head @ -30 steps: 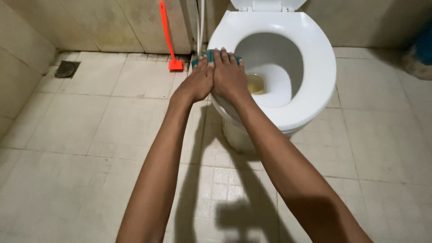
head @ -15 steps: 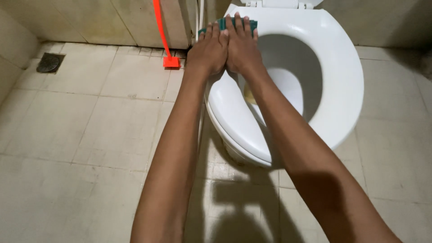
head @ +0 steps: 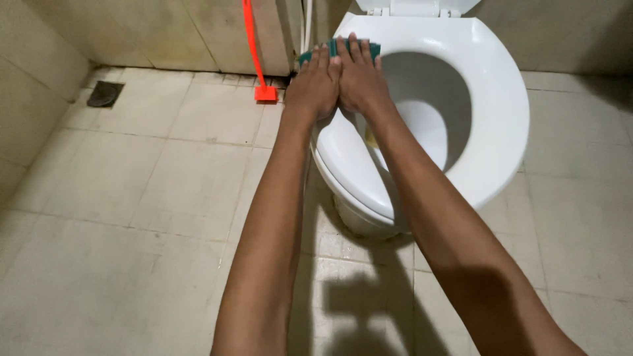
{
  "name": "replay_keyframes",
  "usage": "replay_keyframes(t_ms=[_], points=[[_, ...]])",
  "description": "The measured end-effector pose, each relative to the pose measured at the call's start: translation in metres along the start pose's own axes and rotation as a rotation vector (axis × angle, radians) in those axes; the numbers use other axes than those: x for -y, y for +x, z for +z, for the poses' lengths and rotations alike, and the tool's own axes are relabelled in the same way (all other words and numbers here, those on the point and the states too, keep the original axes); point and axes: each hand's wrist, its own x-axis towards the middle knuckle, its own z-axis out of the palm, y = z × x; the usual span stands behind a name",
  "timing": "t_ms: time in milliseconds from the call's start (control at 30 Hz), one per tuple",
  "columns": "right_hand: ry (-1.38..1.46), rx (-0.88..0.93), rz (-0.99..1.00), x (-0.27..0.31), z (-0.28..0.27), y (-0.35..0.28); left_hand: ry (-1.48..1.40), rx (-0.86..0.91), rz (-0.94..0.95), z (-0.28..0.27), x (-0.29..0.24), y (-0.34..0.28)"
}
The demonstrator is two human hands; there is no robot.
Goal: The person sprays a cleaning solution onto the toilet seat and rim, then wipes the surfaces with a green cloth. They also wipe the wall shelf and use a handheld bidet sprayer to rinse the toilet bowl.
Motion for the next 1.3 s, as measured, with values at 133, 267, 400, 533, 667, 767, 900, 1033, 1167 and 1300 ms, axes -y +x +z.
replay_keyframes(t_ms=[133,267,400,533,667,767,900,1033,1167,1300], points=[[0.001,0.057,-0.010,0.002,-0.003,-0.027,0.019,0.007,-0.009,0.013,0.002,-0.023],[0.099,0.150,-0.011,0.014,-0.007,-0.072,0.039,0.001,-0.001,0.004,-0.006,-0.080],[0.133,0.149,-0.054,0.006,-0.020,-0.122,0.034,0.050,-0.029,0.000,-0.034,-0.132],[0.084,0.131,-0.188,0.006,-0.039,-0.172,0.012,0.059,-0.020,0.007,-0.052,-0.177],[0.016,0.192,-0.049,0.019,-0.070,-0.215,0.030,0.100,-0.012,0.004,-0.069,-0.211],[-0.069,0.157,-0.070,0.012,-0.079,-0.238,0.033,0.128,0.008,0.006,-0.078,-0.228],[-0.141,0.138,-0.103,0.003,-0.089,-0.266,0.062,0.156,0.107,0.005,-0.086,-0.249],[-0.194,0.118,-0.128,-0.009,-0.093,-0.280,0.075,0.169,0.191,-0.003,-0.092,-0.268],[-0.271,0.215,-0.136,-0.004,-0.107,-0.293,0.260,0.186,0.320,-0.022,-0.104,-0.283],[-0.388,0.264,-0.171,0.002,-0.117,-0.299,0.510,0.174,0.356,-0.006,-0.097,-0.276]])
